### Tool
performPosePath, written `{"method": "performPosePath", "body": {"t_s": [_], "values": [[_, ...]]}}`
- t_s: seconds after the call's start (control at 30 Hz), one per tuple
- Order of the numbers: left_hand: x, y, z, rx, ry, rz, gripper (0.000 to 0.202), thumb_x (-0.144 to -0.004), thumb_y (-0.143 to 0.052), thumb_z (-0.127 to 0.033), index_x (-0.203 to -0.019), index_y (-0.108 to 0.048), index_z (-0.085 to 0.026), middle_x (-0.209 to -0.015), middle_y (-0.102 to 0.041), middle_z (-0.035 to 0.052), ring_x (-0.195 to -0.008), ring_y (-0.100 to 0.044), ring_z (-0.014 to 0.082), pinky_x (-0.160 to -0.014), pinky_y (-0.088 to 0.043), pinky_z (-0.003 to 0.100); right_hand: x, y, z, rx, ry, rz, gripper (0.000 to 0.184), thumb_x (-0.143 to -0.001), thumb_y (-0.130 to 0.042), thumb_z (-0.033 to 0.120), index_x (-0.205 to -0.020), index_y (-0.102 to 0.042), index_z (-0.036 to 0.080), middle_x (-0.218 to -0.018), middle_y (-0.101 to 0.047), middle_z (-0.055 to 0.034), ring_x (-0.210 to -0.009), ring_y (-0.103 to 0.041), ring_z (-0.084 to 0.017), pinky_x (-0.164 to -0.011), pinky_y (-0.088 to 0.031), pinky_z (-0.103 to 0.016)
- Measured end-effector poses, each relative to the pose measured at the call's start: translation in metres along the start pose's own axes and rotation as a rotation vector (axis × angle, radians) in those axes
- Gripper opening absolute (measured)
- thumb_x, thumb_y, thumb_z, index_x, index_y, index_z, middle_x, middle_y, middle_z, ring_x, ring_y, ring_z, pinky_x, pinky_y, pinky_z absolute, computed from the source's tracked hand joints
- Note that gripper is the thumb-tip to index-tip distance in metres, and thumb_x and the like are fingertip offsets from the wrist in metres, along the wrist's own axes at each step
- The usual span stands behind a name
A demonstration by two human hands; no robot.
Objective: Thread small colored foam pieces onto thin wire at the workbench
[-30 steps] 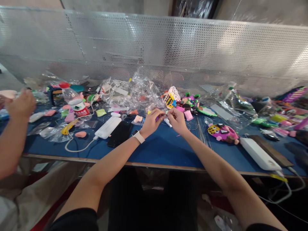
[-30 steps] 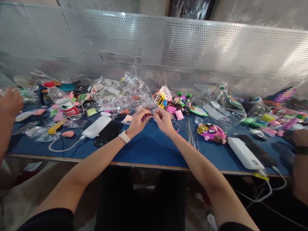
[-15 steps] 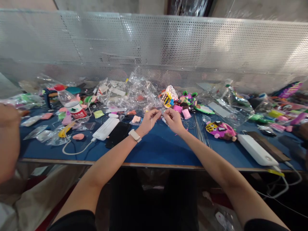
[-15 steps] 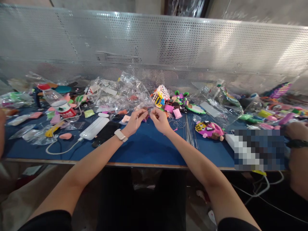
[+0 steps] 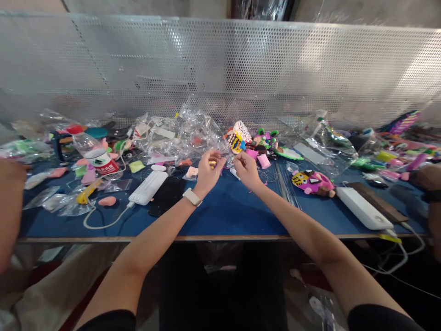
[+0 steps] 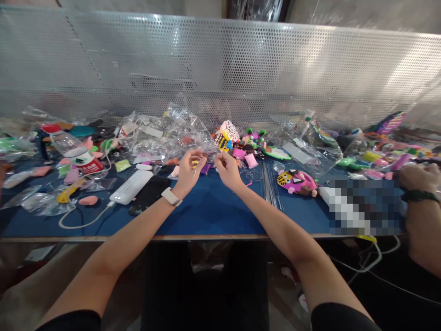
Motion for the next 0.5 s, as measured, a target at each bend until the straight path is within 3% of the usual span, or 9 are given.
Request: {"method": "performPosePath", "body": {"t_s": [0.07, 0.1, 0.2, 0.27, 0.5], "values": [[0.007, 0.005, -0.021, -0.250, -0.306, -0.120, 0.017, -0.093, -0.062, -0.025, -0.108, -0.058, -0.020, -0.110, -0.063, 0.0098, -0.104, -0.061, 0.0250, -0.095, -0.051, 0.044, -0.002, 0.003, -0.004, -0.003, -0.014, -0.068, 0.016, -0.093, -0.056, 0.027, -0.079, -0.049, 0.024, -0.066, -0.045, 0.0037, -0.056, -0.040, -0.013, -0.054, -0.032, -0.028], [0.012, 0.004, -0.029, -0.348, -0.427, -0.109, 0.018, -0.091, -0.060, -0.020, -0.109, -0.057, -0.021, -0.113, -0.063, 0.0106, -0.110, -0.059, 0.0273, -0.100, -0.049, 0.047, -0.002, 0.005, -0.005, 0.020, -0.009, -0.094, 0.015, -0.093, -0.055, 0.026, -0.079, -0.049, 0.024, -0.066, -0.045, 0.0037, -0.056, -0.040, -0.013, -0.055, -0.032, -0.028], [0.026, -0.013, -0.037, -0.525, -0.621, 0.126, 0.025, -0.089, -0.055, -0.012, -0.112, -0.057, -0.021, -0.115, -0.064, 0.0112, -0.115, -0.058, 0.0294, -0.105, -0.047, 0.050, 0.000, 0.008, 0.002, 0.145, 0.051, -0.089, 0.015, -0.094, -0.056, 0.025, -0.081, -0.048, 0.024, -0.066, -0.047, 0.0039, -0.057, -0.042, -0.013, -0.056, -0.031, -0.029], [0.029, -0.022, -0.032, -0.549, -0.618, 0.221, 0.025, -0.093, -0.049, -0.008, -0.113, -0.056, -0.021, -0.113, -0.063, 0.0113, -0.111, -0.059, 0.0275, -0.102, -0.050, 0.047, 0.002, 0.006, 0.009, 0.221, 0.105, -0.024, 0.015, -0.093, -0.058, 0.026, -0.082, -0.047, 0.024, -0.067, -0.049, 0.0040, -0.058, -0.044, -0.013, -0.058, -0.032, -0.028], [0.012, -0.018, -0.011, -0.532, -0.519, 0.174, 0.029, -0.099, -0.051, -0.008, -0.124, -0.057, -0.020, -0.121, -0.062, 0.0122, -0.118, -0.060, 0.0256, -0.106, -0.053, 0.045, 0.010, -0.005, 0.019, 0.185, 0.102, 0.045, 0.015, -0.097, -0.053, 0.027, -0.083, -0.050, 0.024, -0.067, -0.049, 0.0039, -0.059, -0.045, -0.014, -0.058, -0.033, -0.027]]}}
Point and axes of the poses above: each hand's wrist, its own x-axis away from the middle knuckle, its own y-axis out of the back of the hand, z = x × y, the point moved 4 cm from there along -x, towards the middle knuckle
